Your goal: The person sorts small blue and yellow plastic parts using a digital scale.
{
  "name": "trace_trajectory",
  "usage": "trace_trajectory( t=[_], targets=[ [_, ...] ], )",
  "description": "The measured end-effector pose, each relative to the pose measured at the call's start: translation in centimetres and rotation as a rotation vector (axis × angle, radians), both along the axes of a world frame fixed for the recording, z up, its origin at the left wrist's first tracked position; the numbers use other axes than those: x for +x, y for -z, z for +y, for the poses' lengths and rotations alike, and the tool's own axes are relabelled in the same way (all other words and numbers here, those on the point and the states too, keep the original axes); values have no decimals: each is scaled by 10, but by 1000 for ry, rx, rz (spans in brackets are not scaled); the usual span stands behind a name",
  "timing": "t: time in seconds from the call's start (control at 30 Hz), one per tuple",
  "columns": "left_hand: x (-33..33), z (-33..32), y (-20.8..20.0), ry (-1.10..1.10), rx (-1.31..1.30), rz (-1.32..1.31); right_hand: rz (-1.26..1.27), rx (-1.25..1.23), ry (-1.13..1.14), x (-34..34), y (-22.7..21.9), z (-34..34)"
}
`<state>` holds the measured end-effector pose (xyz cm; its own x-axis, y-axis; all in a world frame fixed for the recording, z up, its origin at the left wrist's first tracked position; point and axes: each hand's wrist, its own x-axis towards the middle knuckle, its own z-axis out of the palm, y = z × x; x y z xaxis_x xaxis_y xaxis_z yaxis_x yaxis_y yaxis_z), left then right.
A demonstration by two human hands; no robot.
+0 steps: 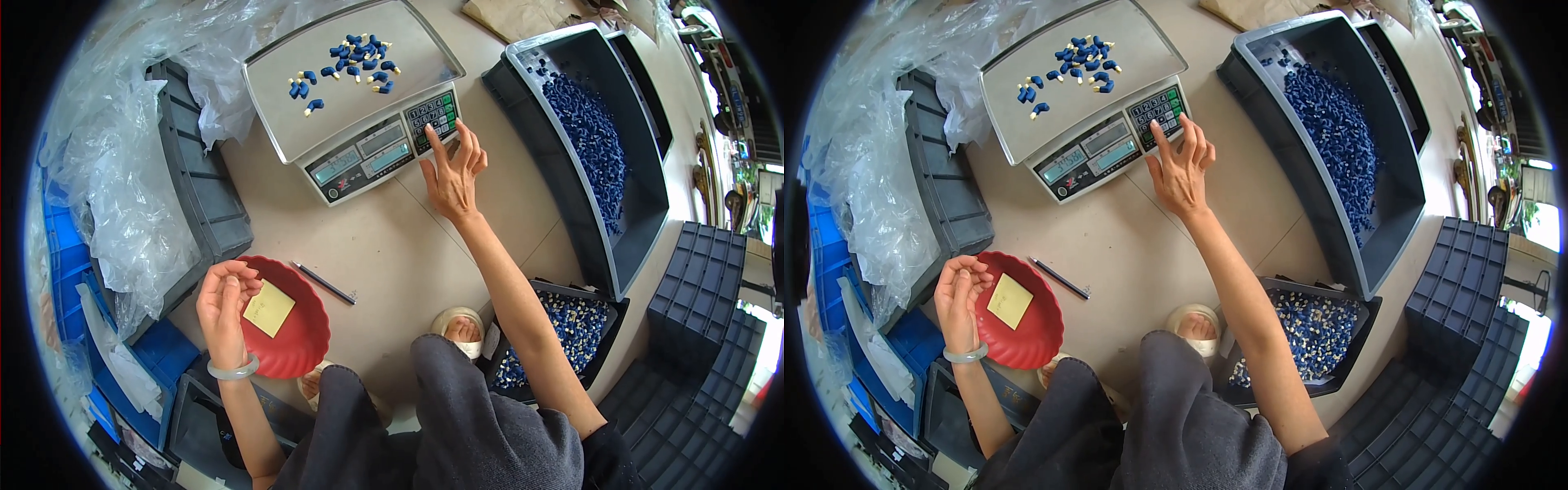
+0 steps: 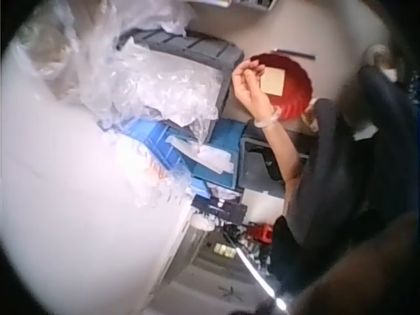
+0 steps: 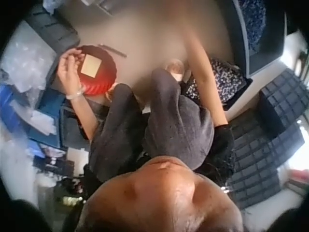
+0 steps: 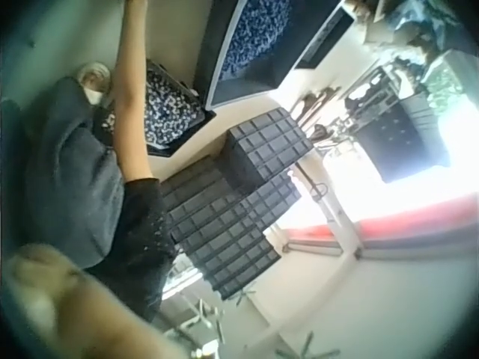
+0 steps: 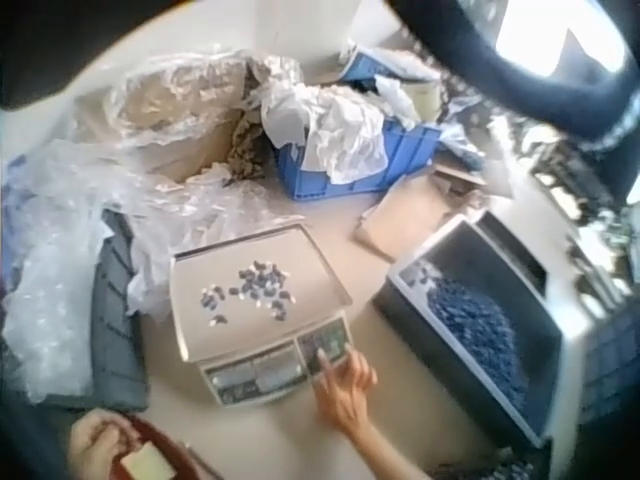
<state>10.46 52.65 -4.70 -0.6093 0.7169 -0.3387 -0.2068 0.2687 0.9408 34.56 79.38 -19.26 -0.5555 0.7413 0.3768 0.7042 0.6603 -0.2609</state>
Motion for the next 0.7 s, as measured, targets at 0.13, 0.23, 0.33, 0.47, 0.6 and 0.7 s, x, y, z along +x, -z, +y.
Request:
trace_trajectory(
  t=[0.13, 0.23, 0.33, 0.47, 0.6, 0.7],
  targets=[
    [0, 1, -5, -3, -8, -3, -5, -10, -6, 0, -5, -9],
    [-2, 0, -8, -18, -6, 4, 0, -36, -8, 3, 0, -16],
    [-6, -5, -1, 4, -9, 0, -31, -27, -48, 6, 6, -17],
    [-6, -7, -3, 5, -6, 2, -22, -47, -38, 3, 2, -16],
    [2, 5, -4, 20, 15, -14, -14, -81, -27, 16, -25, -19],
    [-6, -3, -8, 8, 19, -4, 61, -9, 104, 65, -67, -61]
  ],
)
